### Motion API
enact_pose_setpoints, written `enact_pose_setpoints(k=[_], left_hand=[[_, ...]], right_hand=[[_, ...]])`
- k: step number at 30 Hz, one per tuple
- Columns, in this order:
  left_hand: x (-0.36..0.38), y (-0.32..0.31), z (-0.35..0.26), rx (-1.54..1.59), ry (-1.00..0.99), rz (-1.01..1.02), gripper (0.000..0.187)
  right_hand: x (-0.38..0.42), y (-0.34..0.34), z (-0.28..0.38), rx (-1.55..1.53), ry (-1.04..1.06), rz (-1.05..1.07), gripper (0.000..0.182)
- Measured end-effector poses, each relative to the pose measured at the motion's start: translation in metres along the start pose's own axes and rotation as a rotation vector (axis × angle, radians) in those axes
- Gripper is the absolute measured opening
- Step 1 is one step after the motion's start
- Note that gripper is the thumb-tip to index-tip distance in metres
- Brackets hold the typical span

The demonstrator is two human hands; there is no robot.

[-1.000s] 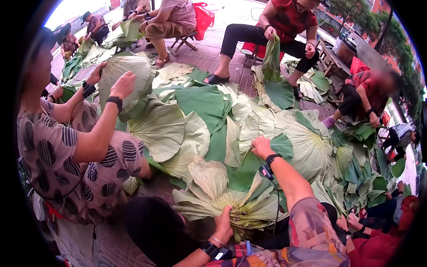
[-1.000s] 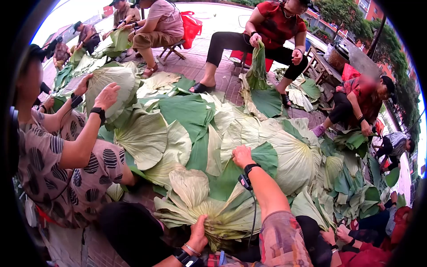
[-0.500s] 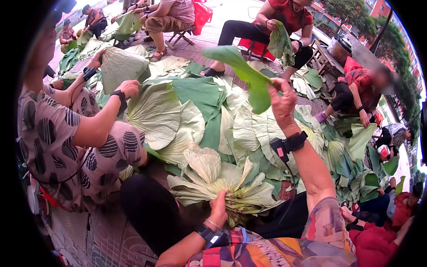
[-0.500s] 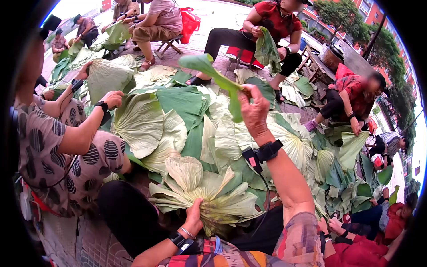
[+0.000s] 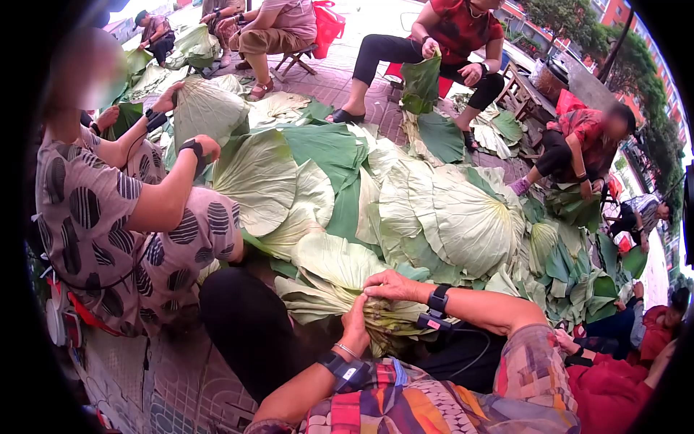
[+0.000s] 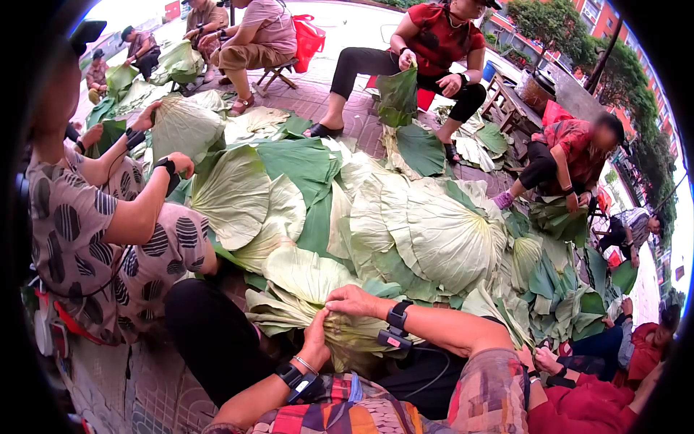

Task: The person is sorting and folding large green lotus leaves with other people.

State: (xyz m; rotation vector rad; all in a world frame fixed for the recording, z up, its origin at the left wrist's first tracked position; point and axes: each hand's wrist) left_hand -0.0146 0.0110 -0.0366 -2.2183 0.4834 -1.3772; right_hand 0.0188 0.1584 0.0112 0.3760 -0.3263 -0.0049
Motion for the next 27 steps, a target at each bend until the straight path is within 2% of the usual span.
enact_pose_setpoints(k=[1,3,6,9,12,14,17,20,22,23,25,26,27], left_hand=[[0.002,-0.001,-0.001,-0.001,0.002,-0.001,0.046],[0.004,-0.002,-0.003,0.18,0.02,0.146,0.052],[-0.003,0.003,-0.011,0.193,0.065,0.154,0.059],[-0.002,0.002,-0.019,0.075,0.068,0.074,0.052],[-0.011,0.009,-0.015,-0.001,0.084,0.005,0.036],[-0.007,0.008,-0.013,0.077,0.07,-0.008,0.03],[-0.002,0.004,-0.012,0.048,0.026,-0.028,0.029],[0.005,-0.003,-0.014,-0.061,0.019,-0.103,0.033],[0.005,-0.002,-0.011,-0.077,0.002,-0.119,0.037],[0.003,0.001,-0.009,-0.087,-0.017,-0.133,0.037],[0.002,0.0,-0.009,-0.1,-0.038,-0.146,0.037],[0.004,-0.002,-0.011,-0.101,-0.038,-0.143,0.037],[0.006,-0.003,-0.012,-0.096,-0.039,-0.127,0.037]], right_hand=[[-0.001,0.003,0.001,-0.026,-0.025,0.034,0.027],[0.002,0.007,0.01,-0.031,-0.031,0.052,0.028],[0.003,0.007,0.012,0.004,0.013,0.067,0.027],[0.008,0.003,0.018,0.128,0.208,0.056,0.027],[0.011,0.001,0.022,0.167,0.163,0.134,0.027],[0.009,0.001,0.013,0.173,0.178,0.107,0.027],[0.0,0.006,0.007,0.11,0.088,0.13,0.027],[-0.015,0.016,-0.004,0.097,-0.03,0.042,0.035],[-0.028,0.032,-0.027,0.081,-0.109,-0.274,0.044],[-0.034,0.041,-0.04,0.082,-0.106,-0.274,0.044],[-0.045,0.063,-0.071,0.473,-0.137,-0.571,0.06],[-0.051,0.072,-0.083,0.474,-0.137,-0.574,0.06],[-0.056,0.08,-0.084,0.486,-0.242,-0.653,0.067]])
Point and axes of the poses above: each hand's wrist, its own x-axis away from the middle knuckle, its own y-axis out of the back of the hand, z = x × y, and after that the axes turned 1 degree about -y, right-handed
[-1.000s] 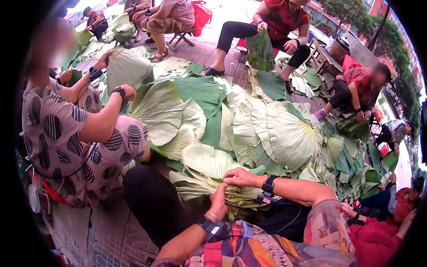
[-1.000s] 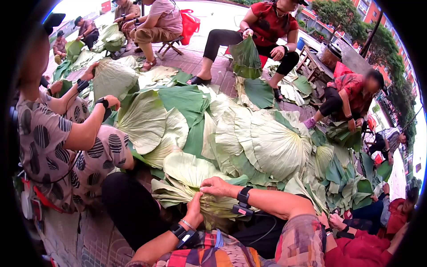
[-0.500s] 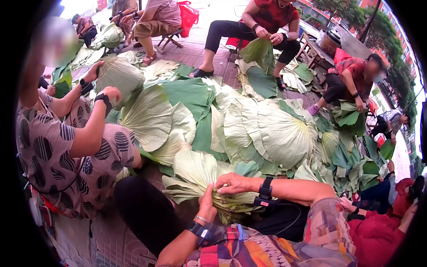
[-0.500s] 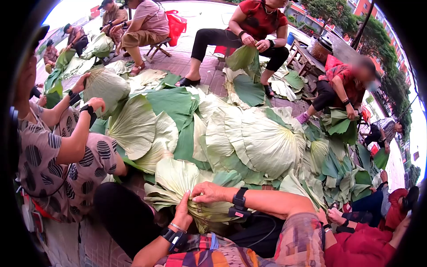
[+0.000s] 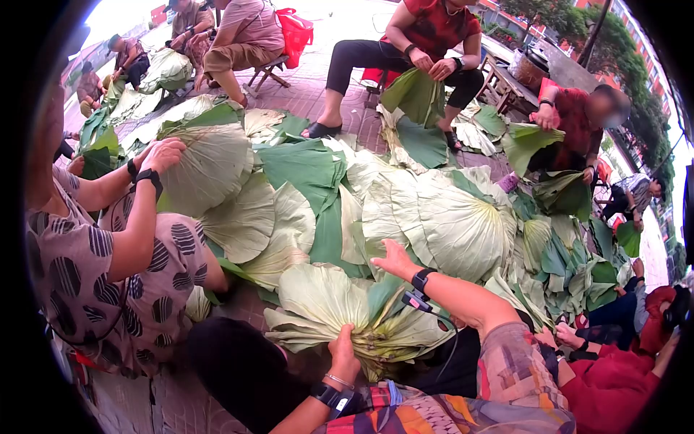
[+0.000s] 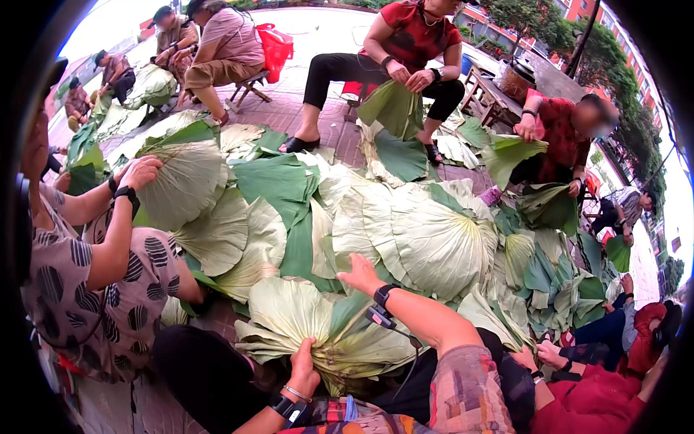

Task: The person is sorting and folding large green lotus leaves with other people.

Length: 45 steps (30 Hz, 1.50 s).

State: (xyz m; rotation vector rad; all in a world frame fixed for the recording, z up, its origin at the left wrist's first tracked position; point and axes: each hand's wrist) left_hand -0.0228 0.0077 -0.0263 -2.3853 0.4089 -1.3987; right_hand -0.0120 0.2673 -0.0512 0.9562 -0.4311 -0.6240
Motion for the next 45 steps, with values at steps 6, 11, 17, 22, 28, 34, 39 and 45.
enact_pose_setpoints(k=[6,11,17,22,28,34,39,45], left_hand=[[0.005,-0.007,-0.003,-0.004,-0.029,-0.032,0.032],[-0.001,-0.007,0.002,0.011,-0.043,-0.062,0.031],[0.001,-0.006,0.001,0.015,-0.045,-0.074,0.032],[-0.002,-0.004,0.004,0.02,-0.027,-0.067,0.032],[-0.002,-0.004,0.006,0.009,-0.023,-0.042,0.031],[0.004,-0.006,0.001,-0.012,0.043,0.018,0.031],[0.002,-0.004,0.0,-0.045,0.027,-0.007,0.037],[0.001,0.0,0.004,-0.066,-0.04,-0.028,0.036]], right_hand=[[-0.038,-0.003,0.005,0.075,-0.372,-0.101,0.096],[-0.063,-0.015,0.016,0.169,-0.496,-0.136,0.096],[-0.073,-0.016,-0.058,0.096,-0.443,-0.195,0.039],[-0.074,0.04,-0.113,-0.131,-0.398,-0.547,0.015],[-0.076,0.162,-0.101,-0.242,-0.303,-0.625,0.019],[-0.077,0.275,0.018,-0.91,0.075,-0.57,0.016],[-0.055,0.319,0.095,-1.12,0.304,-0.53,0.014],[-0.047,0.261,0.053,-1.114,0.126,-0.485,0.016]])
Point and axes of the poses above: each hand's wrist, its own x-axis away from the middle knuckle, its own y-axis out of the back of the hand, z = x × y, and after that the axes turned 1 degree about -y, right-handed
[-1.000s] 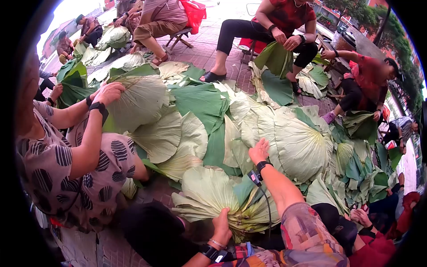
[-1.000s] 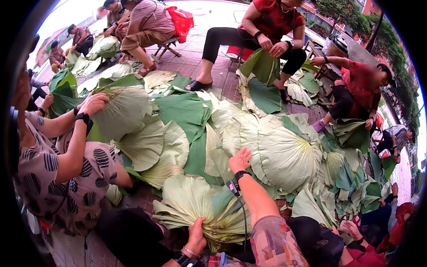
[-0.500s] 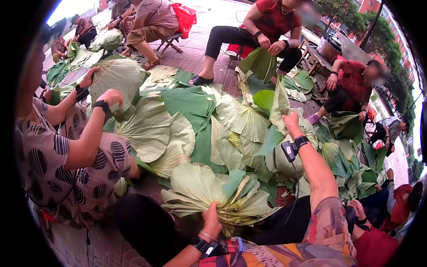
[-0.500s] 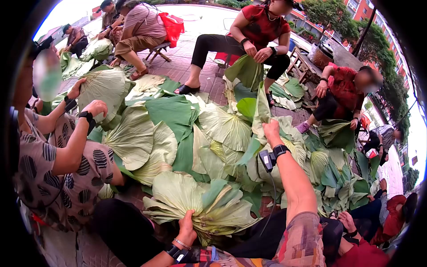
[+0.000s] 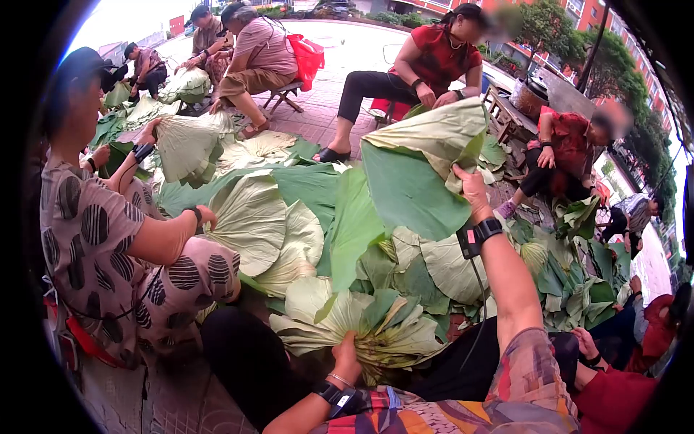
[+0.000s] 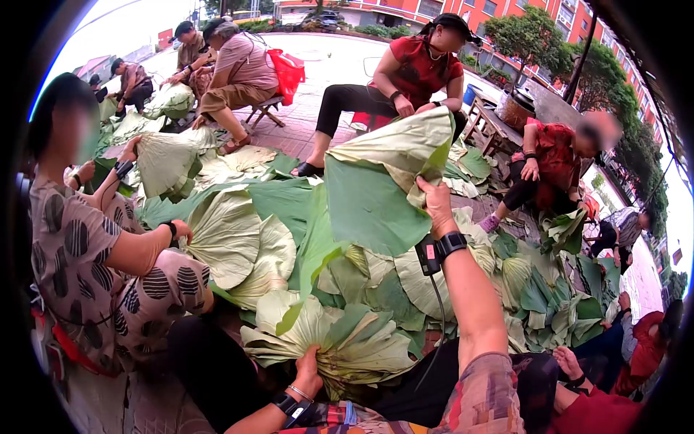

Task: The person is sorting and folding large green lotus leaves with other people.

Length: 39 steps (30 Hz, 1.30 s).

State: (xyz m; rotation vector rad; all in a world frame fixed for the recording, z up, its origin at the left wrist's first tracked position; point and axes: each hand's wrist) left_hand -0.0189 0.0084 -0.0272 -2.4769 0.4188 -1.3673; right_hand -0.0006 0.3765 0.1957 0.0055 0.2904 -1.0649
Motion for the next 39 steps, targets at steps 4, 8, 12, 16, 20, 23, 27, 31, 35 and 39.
enact_pose_setpoints(k=[4,8,12,16,20,23,27,31,35,39], left_hand=[[-0.003,0.001,0.004,0.021,-0.009,-0.015,0.035],[-0.009,0.001,0.009,-0.018,-0.026,-0.064,0.036],[0.001,-0.004,0.001,0.051,0.022,-0.024,0.037],[-0.005,-0.001,0.006,0.004,0.003,-0.041,0.037],[0.007,-0.008,-0.004,-0.03,0.016,-0.092,0.037],[0.008,-0.007,-0.006,-0.036,0.024,-0.102,0.039],[0.01,-0.008,-0.012,-0.046,0.038,-0.085,0.039],[0.004,-0.006,-0.007,-0.061,0.048,-0.08,0.04],[0.002,-0.003,0.002,-0.079,0.026,-0.09,0.04],[0.007,-0.008,-0.007,-0.075,0.042,-0.107,0.04]], right_hand=[[0.031,0.064,-0.138,0.26,-0.277,-0.359,0.031],[0.092,0.087,-0.182,0.776,-0.427,-0.474,0.065],[0.106,0.075,-0.224,0.993,-0.249,-0.34,0.056],[0.115,-0.007,-0.212,1.136,0.197,0.133,0.047],[0.124,-0.083,-0.226,1.142,0.437,0.535,0.048],[0.137,-0.132,-0.239,1.173,0.475,0.822,0.048],[0.142,-0.166,-0.27,1.312,0.475,1.102,0.046],[0.143,-0.177,-0.275,1.429,0.439,1.191,0.041],[0.137,-0.177,-0.271,1.635,0.51,1.292,0.034],[0.131,-0.168,-0.284,1.591,0.996,1.033,0.03]])
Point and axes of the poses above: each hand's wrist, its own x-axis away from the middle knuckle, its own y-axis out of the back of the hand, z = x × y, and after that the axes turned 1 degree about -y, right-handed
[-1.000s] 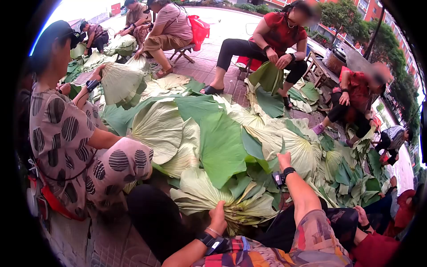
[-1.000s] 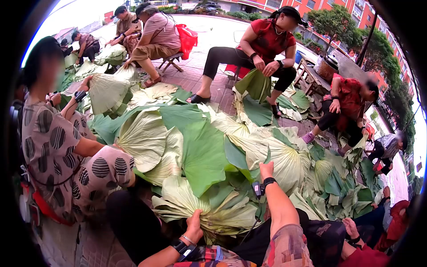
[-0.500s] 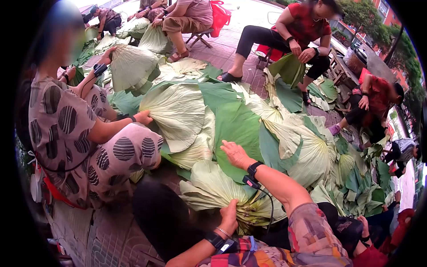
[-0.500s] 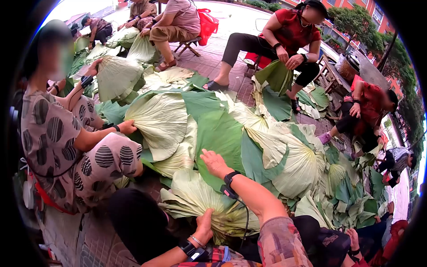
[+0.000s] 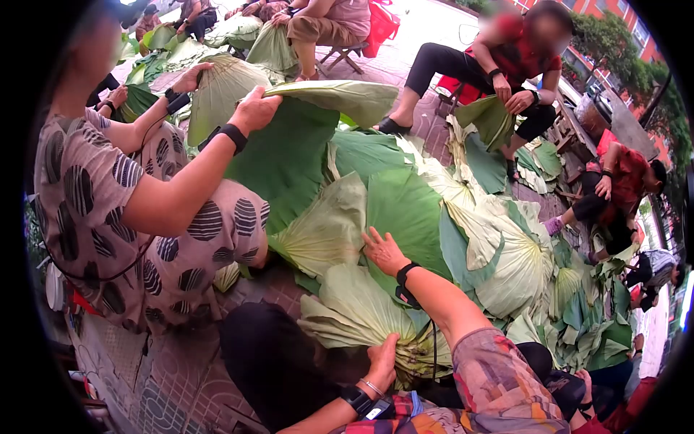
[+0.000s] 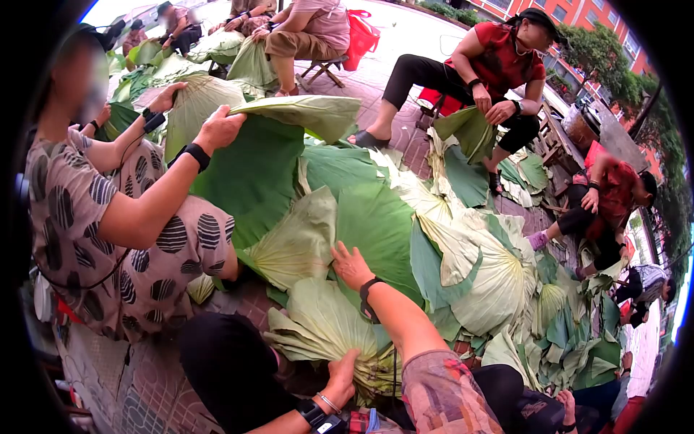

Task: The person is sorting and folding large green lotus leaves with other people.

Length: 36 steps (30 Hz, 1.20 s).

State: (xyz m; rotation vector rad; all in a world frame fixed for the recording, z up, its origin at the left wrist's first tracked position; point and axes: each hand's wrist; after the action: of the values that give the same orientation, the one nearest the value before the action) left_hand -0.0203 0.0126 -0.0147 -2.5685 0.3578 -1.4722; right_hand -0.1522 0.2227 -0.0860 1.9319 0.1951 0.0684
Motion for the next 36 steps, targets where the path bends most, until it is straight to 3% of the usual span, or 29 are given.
enact_pose_setpoints(k=[3,5,9,11,12,14,18,20,29,33,35,36], left_hand=[[0.006,0.0,-0.006,0.002,0.007,0.005,0.041],[0.006,0.0,-0.003,-0.008,-0.031,-0.001,0.042],[0.0,0.001,0.004,-0.001,-0.063,-0.004,0.042],[-0.001,0.002,0.002,-0.024,-0.028,0.0,0.041],[0.0,0.002,0.002,-0.051,0.011,0.005,0.041],[-0.003,0.002,0.008,-0.029,-0.008,0.0,0.042],[-0.001,0.001,0.009,0.034,-0.055,0.006,0.042],[0.002,-0.001,0.006,-0.006,-0.056,-0.001,0.04],[-0.005,0.004,0.015,-0.047,-0.03,0.07,0.042],[-0.007,0.004,0.016,0.013,-0.043,0.06,0.042],[0.014,0.001,-0.001,0.009,-0.021,0.017,0.043],[0.004,0.002,0.005,-0.008,-0.044,0.018,0.044]], right_hand=[[-0.004,-0.001,-0.004,0.011,0.034,0.099,0.029],[-0.005,0.01,-0.005,-0.079,-0.008,0.279,0.023],[-0.004,0.011,-0.007,-0.035,0.042,0.317,0.021],[0.001,0.006,-0.008,0.11,0.132,-0.075,0.018],[0.0,0.005,-0.005,0.112,0.134,-0.076,0.018],[-0.004,0.002,0.001,0.007,0.04,0.244,0.016],[0.004,0.037,-0.01,-0.001,0.06,0.243,0.016],[0.003,0.047,-0.026,0.008,-0.052,0.325,0.016],[0.037,0.179,-0.168,-0.201,-0.785,-0.393,0.016],[0.067,0.248,-0.172,-0.378,-0.835,-0.778,0.016],[0.076,0.271,-0.138,-0.458,-0.812,-0.814,0.012],[0.079,0.262,-0.124,-0.449,-0.704,-0.823,0.012]])
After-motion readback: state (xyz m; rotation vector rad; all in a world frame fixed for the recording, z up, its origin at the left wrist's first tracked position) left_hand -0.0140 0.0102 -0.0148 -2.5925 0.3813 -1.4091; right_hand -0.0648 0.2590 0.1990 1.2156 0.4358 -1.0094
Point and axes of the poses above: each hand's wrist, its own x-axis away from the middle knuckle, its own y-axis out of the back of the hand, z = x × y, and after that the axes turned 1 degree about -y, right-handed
